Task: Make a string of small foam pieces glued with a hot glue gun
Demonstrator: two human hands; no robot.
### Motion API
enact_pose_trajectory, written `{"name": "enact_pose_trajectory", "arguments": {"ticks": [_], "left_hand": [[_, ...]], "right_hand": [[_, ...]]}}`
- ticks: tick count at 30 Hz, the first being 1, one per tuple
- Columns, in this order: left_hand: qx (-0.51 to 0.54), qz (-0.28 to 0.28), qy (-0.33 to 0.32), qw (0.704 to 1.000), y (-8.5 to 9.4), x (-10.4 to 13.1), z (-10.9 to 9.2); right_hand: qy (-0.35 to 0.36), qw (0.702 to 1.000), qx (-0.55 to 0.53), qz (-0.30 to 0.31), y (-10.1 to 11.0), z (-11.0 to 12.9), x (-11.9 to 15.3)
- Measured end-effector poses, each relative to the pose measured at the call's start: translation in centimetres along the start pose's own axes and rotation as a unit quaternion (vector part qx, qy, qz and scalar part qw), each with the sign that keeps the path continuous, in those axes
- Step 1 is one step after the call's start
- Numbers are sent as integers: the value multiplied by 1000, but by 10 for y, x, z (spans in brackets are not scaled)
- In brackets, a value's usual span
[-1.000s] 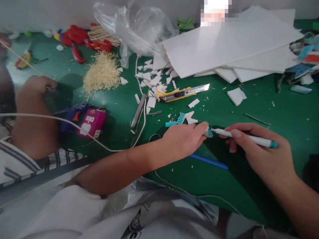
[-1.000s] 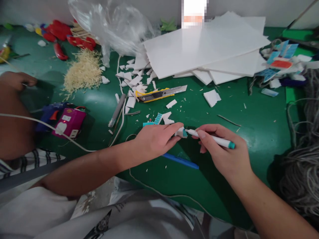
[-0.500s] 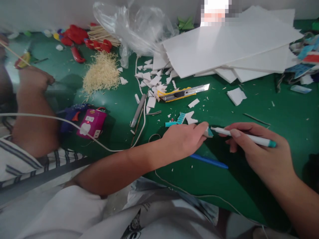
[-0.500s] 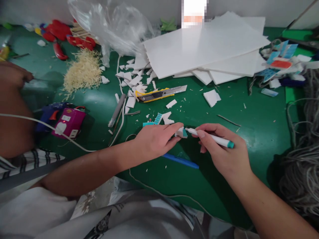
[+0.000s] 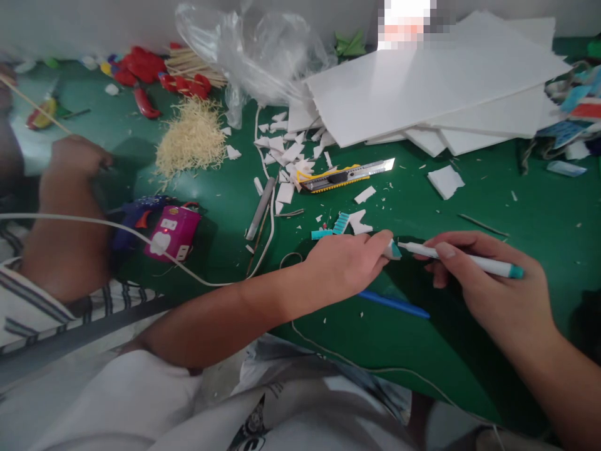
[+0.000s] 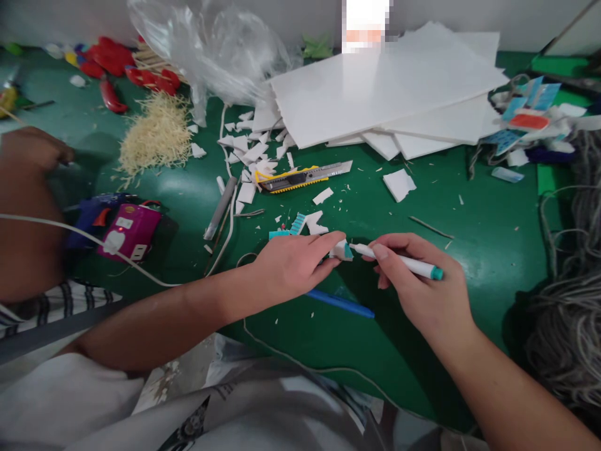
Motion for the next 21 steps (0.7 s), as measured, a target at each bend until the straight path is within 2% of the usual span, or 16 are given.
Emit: {"name": "enact_pose_trajectory", "arguments": {"ticks": [14, 21], "left_hand": [[16, -19, 10, 1000, -5, 0, 5], [15, -5, 13, 1000, -4, -2, 4]], "right_hand": [[10, 1000, -8, 5, 0, 1, 0], [24, 1000, -5, 2, -2, -2, 1]]}}
Point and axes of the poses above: each hand's wrist, its own x-axis away from the middle knuckle, its own y-axis out of the back of the hand, z = x × y, the point moved 3 cm from there along -x, towards the middle knuckle, and after that the axes turned 4 degrees about z, right-handed, at the moved point
